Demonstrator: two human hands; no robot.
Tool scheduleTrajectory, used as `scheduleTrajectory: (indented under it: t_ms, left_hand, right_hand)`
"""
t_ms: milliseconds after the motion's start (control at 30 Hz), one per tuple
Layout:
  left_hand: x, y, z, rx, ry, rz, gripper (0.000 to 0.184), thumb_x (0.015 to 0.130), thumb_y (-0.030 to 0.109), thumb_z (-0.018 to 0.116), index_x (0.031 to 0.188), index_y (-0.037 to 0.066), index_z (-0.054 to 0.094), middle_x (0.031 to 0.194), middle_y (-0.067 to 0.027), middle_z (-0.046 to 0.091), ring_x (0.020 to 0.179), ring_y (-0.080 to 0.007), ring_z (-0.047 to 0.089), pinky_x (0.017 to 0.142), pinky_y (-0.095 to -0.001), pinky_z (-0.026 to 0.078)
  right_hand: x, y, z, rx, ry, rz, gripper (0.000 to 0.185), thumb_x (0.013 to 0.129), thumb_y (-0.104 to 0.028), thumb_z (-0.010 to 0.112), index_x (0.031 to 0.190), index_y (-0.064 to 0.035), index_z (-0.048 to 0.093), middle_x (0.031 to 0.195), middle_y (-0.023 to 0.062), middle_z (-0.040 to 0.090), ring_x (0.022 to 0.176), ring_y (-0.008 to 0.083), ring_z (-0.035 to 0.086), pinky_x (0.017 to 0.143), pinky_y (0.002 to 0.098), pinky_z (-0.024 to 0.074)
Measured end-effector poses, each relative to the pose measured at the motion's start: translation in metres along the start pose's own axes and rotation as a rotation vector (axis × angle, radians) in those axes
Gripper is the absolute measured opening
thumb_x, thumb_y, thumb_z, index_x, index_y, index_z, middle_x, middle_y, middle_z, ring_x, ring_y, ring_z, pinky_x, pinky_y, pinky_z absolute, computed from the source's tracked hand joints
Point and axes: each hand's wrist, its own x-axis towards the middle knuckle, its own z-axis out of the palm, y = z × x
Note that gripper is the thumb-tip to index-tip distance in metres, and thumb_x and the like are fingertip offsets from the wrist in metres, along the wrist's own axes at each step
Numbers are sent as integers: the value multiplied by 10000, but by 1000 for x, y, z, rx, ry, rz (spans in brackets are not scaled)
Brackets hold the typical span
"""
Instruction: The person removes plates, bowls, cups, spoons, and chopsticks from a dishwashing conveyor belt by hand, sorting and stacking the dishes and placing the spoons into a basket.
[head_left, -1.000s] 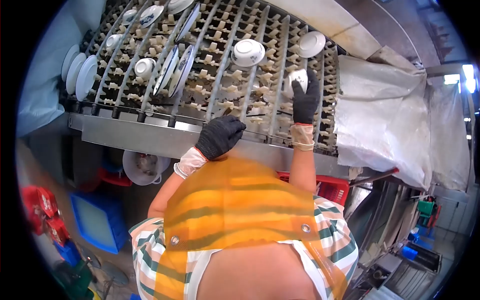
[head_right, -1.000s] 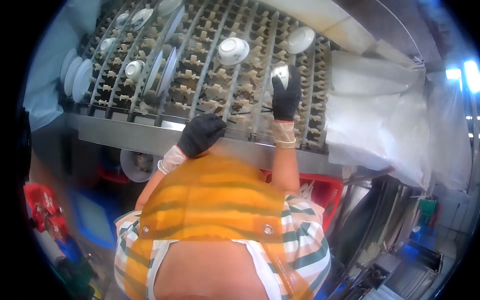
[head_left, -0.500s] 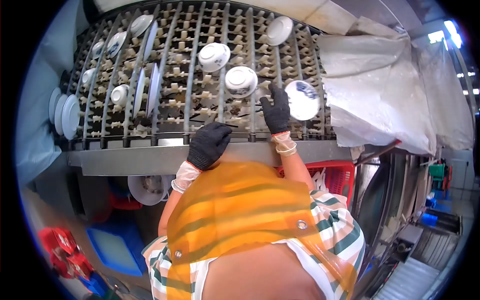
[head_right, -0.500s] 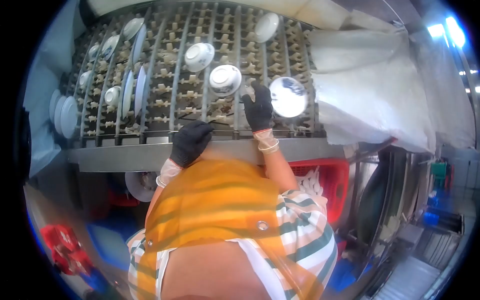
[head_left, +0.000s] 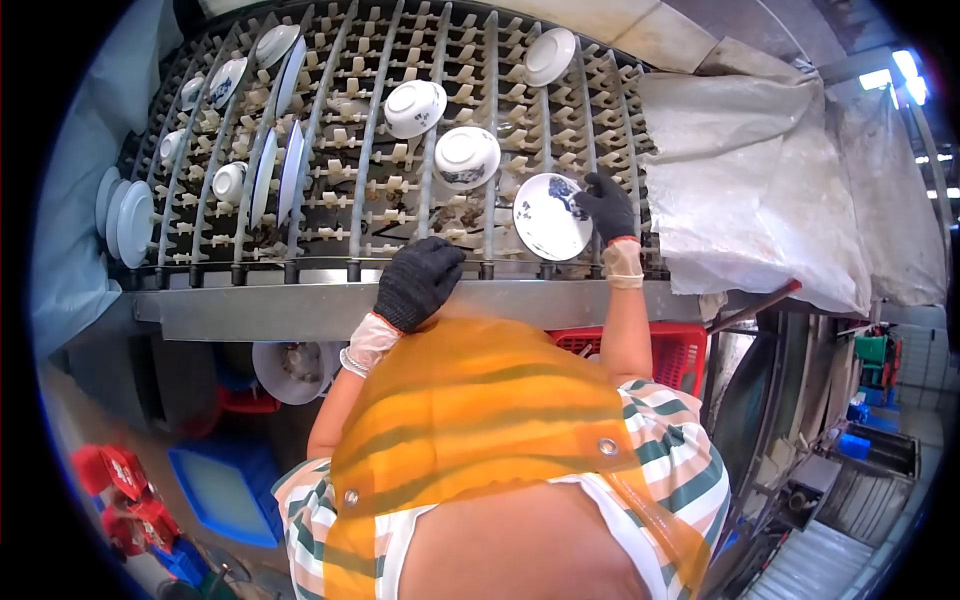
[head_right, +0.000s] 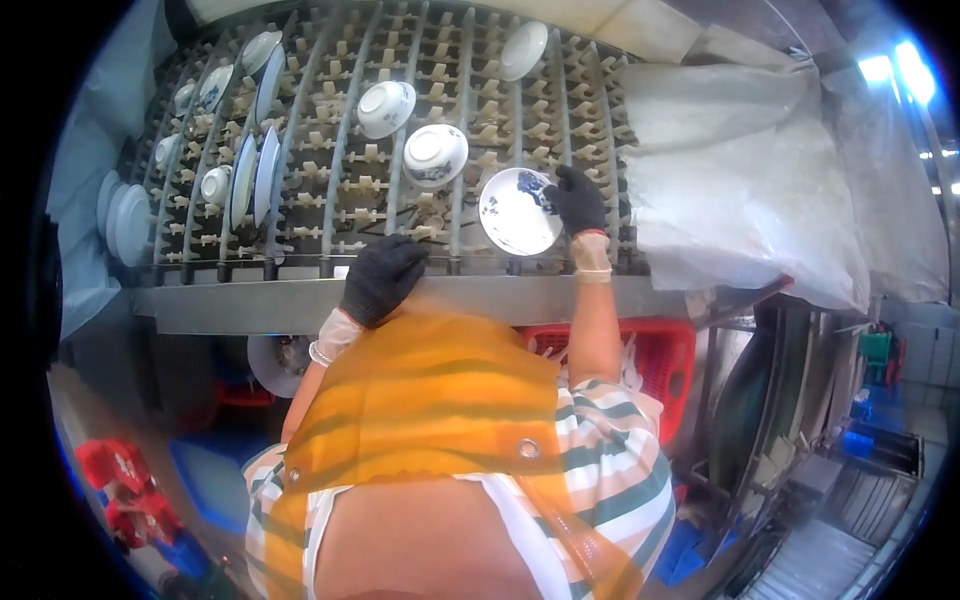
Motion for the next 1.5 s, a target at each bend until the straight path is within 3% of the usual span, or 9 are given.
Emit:
scheduleTrajectory:
  t_ms: [67, 333, 600, 767, 900, 1067, 1233, 1400, 1500]
  left_hand:
    - [2, -2, 5, -68, 23, 9, 144, 785, 134, 613, 886, 33, 629, 869, -148, 605, 799, -341, 581, 714, -420, 473]
    - [5, 10, 17, -60, 77, 13, 123, 753, 73, 636, 873, 46, 626, 803, -129, 608, 749, -328, 591, 663, -404, 482]
    - [12, 19, 25, -66, 107, 46, 52, 779, 102, 619, 791, 59, 592, 758, -131, 574, 734, -338, 569, 649, -413, 459]
    - [13, 23, 31, -40, 66, 22, 100, 791, 154, 641, 834, 63, 638, 806, -121, 611, 771, -330, 587, 686, -406, 471]
    - [14, 20, 39, -50, 88, 22, 112, 777, 154, 657, 855, 74, 654, 821, -109, 628, 786, -313, 596, 702, -392, 482]
    - [19, 28, 42, 9, 79, 16, 103, 772, 141, 650, 861, 90, 649, 826, -98, 629, 782, -299, 603, 677, -389, 492]
    - [22, 36, 47, 52, 6, 4, 114, 789, 153, 633, 888, 99, 642, 854, -93, 628, 789, -299, 607, 666, -395, 494]
    - [24, 40, 56, -35, -4, -85, 175, 793, 154, 623, 941, 61, 636, 895, -139, 611, 833, -329, 593, 727, -413, 477]
    - [24, 39, 59, -31, 9, -54, 181, 787, 145, 627, 945, 57, 638, 885, -141, 616, 826, -331, 596, 719, -411, 480]
  right_hand:
    - [-3, -30, 2, -229, 152, -354, 446, 701, -324, 735, 1050, -58, 653, 911, 112, 670, 846, 243, 637, 771, 352, 493]
    - [16, -90, -36, -39, -306, -220, 338, 763, -283, 697, 998, -41, 670, 818, 133, 681, 651, 176, 648, 621, 316, 517]
    - [149, -108, 13, -162, 294, -381, 637, 737, -360, 695, 1262, -55, 504, 1084, 207, 613, 1002, 330, 592, 871, 400, 456]
    - [226, -109, 19, 0, 127, -63, 941, 626, -487, 740, 1356, -17, 380, 1335, 243, 440, 1240, 355, 429, 1023, 396, 359]
    - [290, -81, 40, -96, 45, -338, 504, 667, -431, 711, 1063, -122, 675, 1044, 166, 655, 1016, 291, 612, 908, 373, 456]
    - [233, -160, -19, -270, 22, -497, 399, 704, -313, 658, 1057, -128, 676, 982, 121, 675, 943, 281, 630, 842, 382, 485]
    - [200, -168, -26, -836, 334, -1155, 57, 633, -149, 592, 661, -140, 641, 725, 85, 615, 761, 240, 607, 660, 381, 456]
    - [185, -117, -29, -727, -35, -1326, 191, 712, -107, 571, 863, -151, 680, 923, 103, 621, 865, 310, 592, 739, 415, 464]
    - [137, -80, -27, -256, 276, -987, 379, 706, -53, 620, 1079, -120, 623, 1056, 139, 608, 973, 334, 570, 840, 419, 456]
